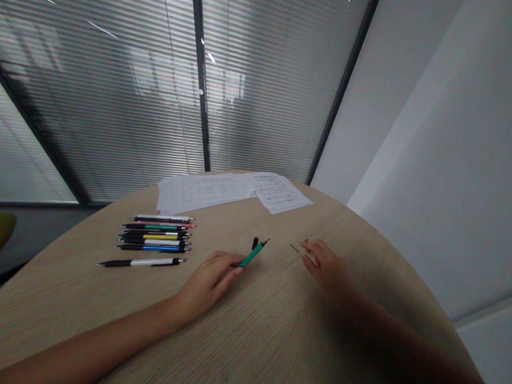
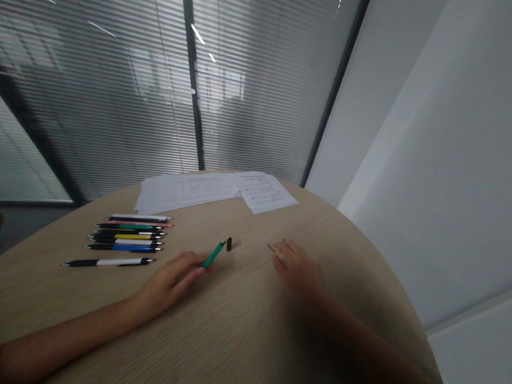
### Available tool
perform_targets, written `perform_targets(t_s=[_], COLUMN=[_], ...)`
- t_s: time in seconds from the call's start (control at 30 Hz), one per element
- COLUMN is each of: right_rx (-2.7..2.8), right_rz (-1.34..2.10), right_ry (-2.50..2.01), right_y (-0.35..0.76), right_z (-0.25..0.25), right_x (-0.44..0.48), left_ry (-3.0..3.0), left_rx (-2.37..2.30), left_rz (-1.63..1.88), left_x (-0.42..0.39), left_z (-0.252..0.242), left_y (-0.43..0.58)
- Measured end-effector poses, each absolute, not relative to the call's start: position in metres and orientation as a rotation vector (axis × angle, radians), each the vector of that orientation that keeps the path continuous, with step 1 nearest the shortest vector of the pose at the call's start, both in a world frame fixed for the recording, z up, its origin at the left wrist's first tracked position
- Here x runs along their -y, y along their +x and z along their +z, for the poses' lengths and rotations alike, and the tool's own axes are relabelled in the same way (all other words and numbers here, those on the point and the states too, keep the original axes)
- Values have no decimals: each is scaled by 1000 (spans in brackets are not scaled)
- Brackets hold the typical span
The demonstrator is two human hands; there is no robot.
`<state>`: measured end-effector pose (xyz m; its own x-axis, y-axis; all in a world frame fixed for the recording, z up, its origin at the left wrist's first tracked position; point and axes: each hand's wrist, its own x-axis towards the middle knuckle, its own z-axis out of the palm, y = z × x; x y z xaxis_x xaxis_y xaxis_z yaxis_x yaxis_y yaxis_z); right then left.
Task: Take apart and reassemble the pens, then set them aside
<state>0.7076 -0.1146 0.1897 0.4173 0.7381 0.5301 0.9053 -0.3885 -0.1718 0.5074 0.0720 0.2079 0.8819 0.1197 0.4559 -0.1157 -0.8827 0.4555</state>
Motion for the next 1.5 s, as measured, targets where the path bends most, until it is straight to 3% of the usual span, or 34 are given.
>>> perform_targets(t_s=[0.33, 0.97, 1.33, 1.5], right_rx=[1436, 1489, 1632, 1659], right_rz=[-300, -413, -778, -750], right_ry=[-2422, -2402, -1981, -1919], right_y=[727, 719, 699, 685], right_z=[171, 169, 181, 186], right_x=[95, 88, 107, 111], left_ry=[2480, 2722, 2982, 3023], left_rx=[25, 238, 170, 169], left_rz=[633, 714, 779, 757], left_x=[-62, -66, -97, -96], left_z=[207, 203, 203, 200], left_y=[505, 509, 514, 516])
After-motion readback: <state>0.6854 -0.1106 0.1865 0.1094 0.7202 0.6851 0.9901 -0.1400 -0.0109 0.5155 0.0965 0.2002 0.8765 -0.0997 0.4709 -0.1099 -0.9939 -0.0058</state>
